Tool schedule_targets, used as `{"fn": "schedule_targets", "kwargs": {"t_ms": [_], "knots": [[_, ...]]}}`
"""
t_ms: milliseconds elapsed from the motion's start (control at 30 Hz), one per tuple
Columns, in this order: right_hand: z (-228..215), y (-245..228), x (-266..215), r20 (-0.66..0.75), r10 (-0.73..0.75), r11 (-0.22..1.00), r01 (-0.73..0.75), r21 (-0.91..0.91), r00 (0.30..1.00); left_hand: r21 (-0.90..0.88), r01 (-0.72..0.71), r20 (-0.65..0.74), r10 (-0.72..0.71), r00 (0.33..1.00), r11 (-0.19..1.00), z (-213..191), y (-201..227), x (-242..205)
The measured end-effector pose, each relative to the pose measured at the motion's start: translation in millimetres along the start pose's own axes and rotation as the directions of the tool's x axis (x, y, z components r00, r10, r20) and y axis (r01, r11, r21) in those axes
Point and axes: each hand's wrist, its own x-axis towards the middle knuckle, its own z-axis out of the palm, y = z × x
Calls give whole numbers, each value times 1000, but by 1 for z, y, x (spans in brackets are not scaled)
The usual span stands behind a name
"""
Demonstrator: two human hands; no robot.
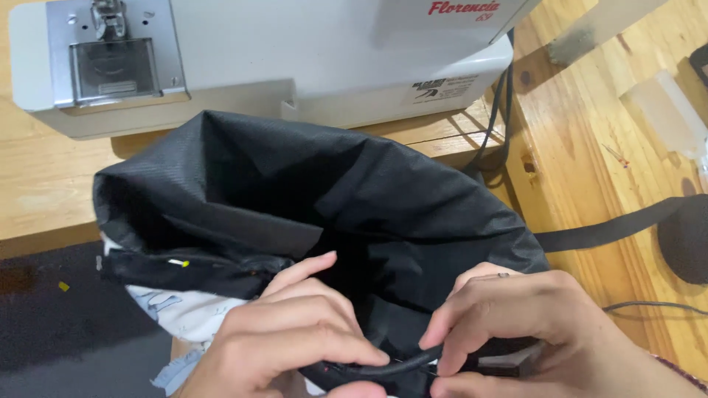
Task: Aligning the edges of a fabric lining and outer shell and securing them with sewing pins in preparation for stitching.
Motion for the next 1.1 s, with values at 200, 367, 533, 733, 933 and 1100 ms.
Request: {"fn": "schedule_targets", "kwargs": {"t_ms": [200,367,533,733,933,1100], "knots": [[-2,1,-1,58,106,993,-108,36,993,-58,12,75,-8,997,998,1,-6,-1],[2,2,3,121,67,996,-72,45,990,-62,43,96,-37,995,997,3,-9,-3],[-2,5,0,93,46,996,-52,69,995,74,4,3,-4,1000,997,2,3,2],[-5,1,-6,92,-18,983,1,182,996,198,-182,52,175,983,963,-14,27,14],[-3,0,-10,81,-169,971,151,187,982,207,-217,144,190,971,954,-16,50,23],[0,3,-13,80,-222,963,206,174,972,245,-131,187,86,979,961,-14,44,16]]}}
